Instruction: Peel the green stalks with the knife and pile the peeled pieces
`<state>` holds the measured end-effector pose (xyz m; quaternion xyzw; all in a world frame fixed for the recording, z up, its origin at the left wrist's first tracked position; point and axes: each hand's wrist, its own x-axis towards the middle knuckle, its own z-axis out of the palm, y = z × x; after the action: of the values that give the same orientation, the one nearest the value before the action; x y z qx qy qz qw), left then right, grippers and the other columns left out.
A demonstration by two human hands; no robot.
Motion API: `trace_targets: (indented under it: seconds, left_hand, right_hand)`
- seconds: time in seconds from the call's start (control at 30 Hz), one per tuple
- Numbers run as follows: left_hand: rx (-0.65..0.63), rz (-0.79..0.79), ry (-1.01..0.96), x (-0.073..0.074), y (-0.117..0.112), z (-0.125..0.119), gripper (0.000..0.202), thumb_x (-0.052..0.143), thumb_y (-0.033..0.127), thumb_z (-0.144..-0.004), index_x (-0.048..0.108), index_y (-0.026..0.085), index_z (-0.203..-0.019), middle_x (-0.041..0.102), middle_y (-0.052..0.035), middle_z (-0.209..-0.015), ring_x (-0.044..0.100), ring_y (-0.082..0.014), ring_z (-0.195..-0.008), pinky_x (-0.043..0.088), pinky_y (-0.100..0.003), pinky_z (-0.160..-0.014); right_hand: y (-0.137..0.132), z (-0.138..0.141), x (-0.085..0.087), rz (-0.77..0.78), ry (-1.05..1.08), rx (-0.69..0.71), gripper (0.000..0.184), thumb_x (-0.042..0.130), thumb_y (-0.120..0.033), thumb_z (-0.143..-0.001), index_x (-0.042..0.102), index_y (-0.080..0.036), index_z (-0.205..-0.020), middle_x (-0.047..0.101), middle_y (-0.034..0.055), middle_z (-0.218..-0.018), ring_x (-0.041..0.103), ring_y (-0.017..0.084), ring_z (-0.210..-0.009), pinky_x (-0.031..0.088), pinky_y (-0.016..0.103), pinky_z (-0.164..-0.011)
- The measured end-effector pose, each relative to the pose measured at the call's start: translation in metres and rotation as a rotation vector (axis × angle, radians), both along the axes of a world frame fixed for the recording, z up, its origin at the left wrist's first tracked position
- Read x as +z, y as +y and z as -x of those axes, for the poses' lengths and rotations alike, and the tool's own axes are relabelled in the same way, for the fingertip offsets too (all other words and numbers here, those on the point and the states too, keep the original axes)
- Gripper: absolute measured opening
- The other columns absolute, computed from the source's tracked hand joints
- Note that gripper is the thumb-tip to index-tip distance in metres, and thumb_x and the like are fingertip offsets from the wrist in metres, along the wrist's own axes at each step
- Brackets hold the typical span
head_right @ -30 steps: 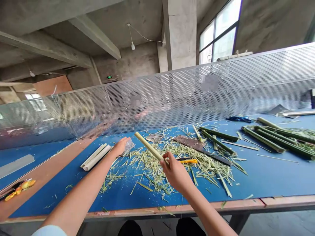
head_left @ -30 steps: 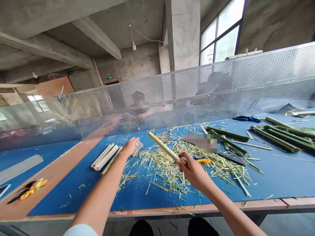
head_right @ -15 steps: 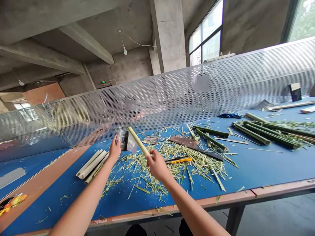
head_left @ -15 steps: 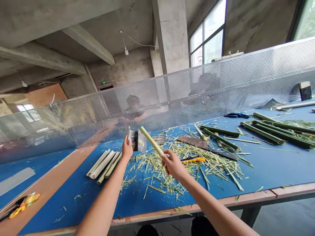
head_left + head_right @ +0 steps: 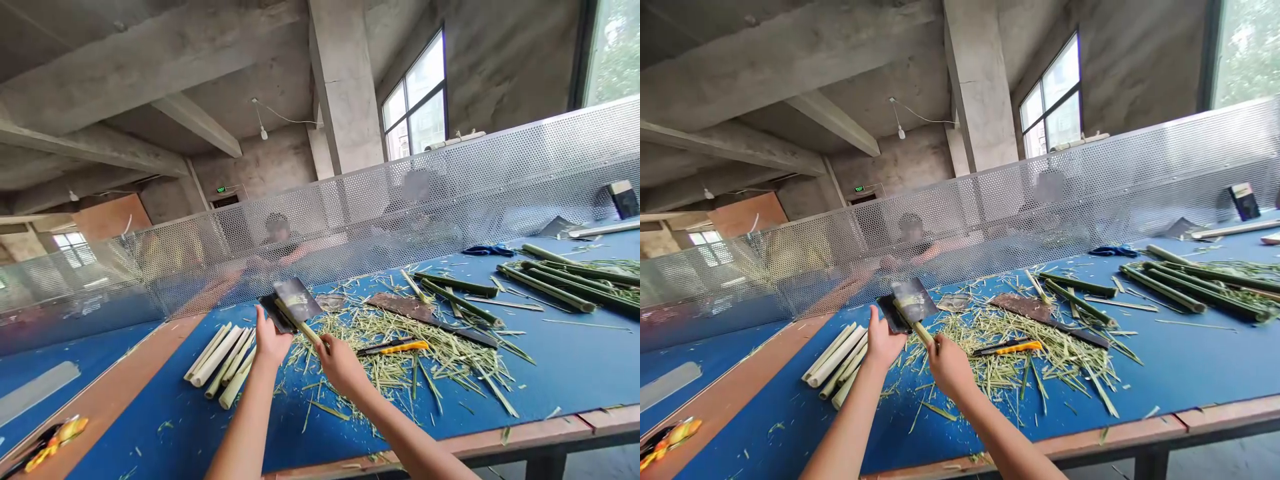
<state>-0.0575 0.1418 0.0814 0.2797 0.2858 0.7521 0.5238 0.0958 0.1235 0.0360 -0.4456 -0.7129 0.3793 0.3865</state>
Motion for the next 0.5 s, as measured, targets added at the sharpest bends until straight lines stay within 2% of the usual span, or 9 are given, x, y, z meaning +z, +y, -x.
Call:
trace_targets:
  seconds: [0.03,0.1,0.23,0.33,0.4,0.43,0.5]
  left_hand:
    - [0.002,0.021,-0.026,0.000,-0.001,0.004,0.059,0.042,0.064,-0.082,0.061,0.018,-0.115,0.067,-0.0133,-0.106,0.063,-0.0246,-0.092,0.050,-0.038,-0.077]
    - [0.021,0.047,-0.088,-0.002,-0.001,0.009,0.057,0.039,0.062,-0.084,0.064,0.017,-0.108,0.068,-0.0136,-0.102,0.064,-0.0255,-0.092,0.050,-0.039,-0.077]
    - [0.077,0.052,-0.213,-0.013,0.001,0.011,0.032,0.040,0.036,-0.091,0.067,0.018,-0.089,0.071,-0.0071,-0.085,0.066,-0.0182,-0.078,0.052,-0.033,-0.074]
    - [0.108,0.037,-0.184,-0.018,0.007,0.005,0.019,0.050,0.027,-0.087,0.066,0.018,-0.087,0.070,-0.0031,-0.073,0.065,-0.0138,-0.066,0.051,-0.026,-0.069]
    - [0.193,0.075,-0.131,-0.021,0.013,0.001,0.018,0.058,0.033,-0.082,0.066,0.017,-0.087,0.068,-0.0017,-0.070,0.063,-0.0133,-0.061,0.051,-0.025,-0.062]
    - [0.265,0.117,-0.106,-0.022,0.016,0.000,0.021,0.060,0.036,-0.080,0.065,0.017,-0.087,0.067,-0.0010,-0.068,0.062,-0.0131,-0.058,0.050,-0.024,-0.058]
    - [0.406,0.197,-0.072,-0.024,0.024,0.002,0.025,0.063,0.040,-0.076,0.063,0.017,-0.088,0.064,0.0007,-0.065,0.059,-0.0119,-0.052,0.047,-0.023,-0.052]
  right_hand:
    - [-0.001,-0.002,0.000,0.068,0.055,0.042,0.023,0.043,-0.032,-0.089,0.057,-0.016,-0.080,0.052,0.0002,-0.061,0.040,0.009,-0.050,0.023,0.023,-0.048]
    - [-0.002,-0.005,-0.001,0.300,0.226,0.163,0.024,0.042,-0.034,-0.088,0.056,-0.016,-0.082,0.045,-0.0035,-0.056,0.033,0.007,-0.043,0.021,0.022,-0.043]
    - [-0.003,-0.016,-0.008,0.788,0.617,0.463,0.025,0.040,-0.035,-0.088,0.054,-0.016,-0.092,0.034,-0.0079,-0.055,0.019,0.004,-0.037,0.011,0.018,-0.037]
    - [-0.004,-0.022,-0.012,0.959,0.679,0.663,0.025,0.041,-0.037,-0.089,0.054,-0.015,-0.091,0.028,-0.0088,-0.055,0.016,0.003,-0.037,0.008,0.016,-0.036]
    - [-0.008,-0.021,-0.013,0.914,0.566,0.655,0.030,0.038,-0.043,-0.091,0.052,-0.017,-0.087,0.028,-0.0086,-0.056,0.016,0.004,-0.038,0.010,0.016,-0.036]
    - [-0.011,-0.018,-0.013,0.819,0.459,0.591,0.033,0.037,-0.046,-0.092,0.051,-0.017,-0.084,0.030,-0.0079,-0.056,0.019,0.004,-0.038,0.012,0.016,-0.036]
    - [-0.018,-0.010,-0.013,0.472,0.174,0.365,0.031,0.039,-0.045,-0.092,0.050,-0.018,-0.081,0.039,-0.0046,-0.057,0.030,0.006,-0.040,0.021,0.018,-0.039]
